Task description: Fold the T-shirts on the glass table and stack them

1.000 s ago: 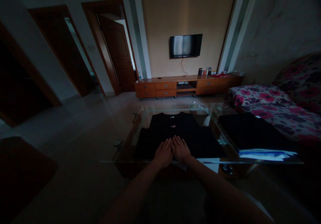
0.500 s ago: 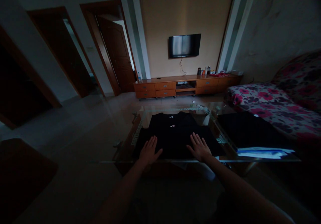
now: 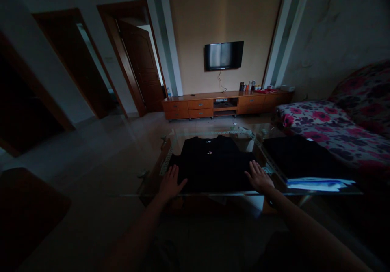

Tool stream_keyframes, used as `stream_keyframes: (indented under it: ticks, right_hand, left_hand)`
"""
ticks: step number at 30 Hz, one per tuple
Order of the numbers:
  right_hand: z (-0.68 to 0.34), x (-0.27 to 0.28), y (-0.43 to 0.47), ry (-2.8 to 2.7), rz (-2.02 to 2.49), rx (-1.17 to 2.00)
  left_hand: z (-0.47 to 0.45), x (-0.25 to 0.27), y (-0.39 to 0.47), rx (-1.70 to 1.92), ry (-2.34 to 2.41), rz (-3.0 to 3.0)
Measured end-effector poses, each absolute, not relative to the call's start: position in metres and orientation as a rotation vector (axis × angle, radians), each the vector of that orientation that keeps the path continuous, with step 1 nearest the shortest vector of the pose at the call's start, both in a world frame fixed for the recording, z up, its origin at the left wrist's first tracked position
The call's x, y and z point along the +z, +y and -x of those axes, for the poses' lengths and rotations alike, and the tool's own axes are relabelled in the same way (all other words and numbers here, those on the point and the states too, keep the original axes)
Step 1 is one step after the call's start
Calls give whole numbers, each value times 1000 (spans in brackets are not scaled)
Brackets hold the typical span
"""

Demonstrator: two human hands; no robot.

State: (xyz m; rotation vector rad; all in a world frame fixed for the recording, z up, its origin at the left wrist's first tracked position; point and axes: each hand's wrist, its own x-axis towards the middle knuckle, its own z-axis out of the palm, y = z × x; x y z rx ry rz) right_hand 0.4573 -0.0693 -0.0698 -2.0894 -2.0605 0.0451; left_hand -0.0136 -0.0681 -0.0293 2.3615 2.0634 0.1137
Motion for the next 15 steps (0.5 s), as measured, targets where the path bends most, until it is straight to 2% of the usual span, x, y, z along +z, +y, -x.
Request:
stream_keyframes:
  ticks: [5, 8, 11, 15]
  right_hand:
    - [-441, -60, -63, -1907, 2300, 115]
    - [-407, -47, -53, -1793, 2375, 62]
    - [-354, -30, -41, -1972, 2126, 30]
    - [-280, -14, -29, -2265, 1711, 222]
  left_hand:
    - [5, -28, -58, 97, 2152, -2215]
    - [-18, -22, -51, 207, 2249, -2221]
    - [-52, -17, -44, 332, 2091, -2422]
    - [-96, -17, -35, 323, 1781, -2589]
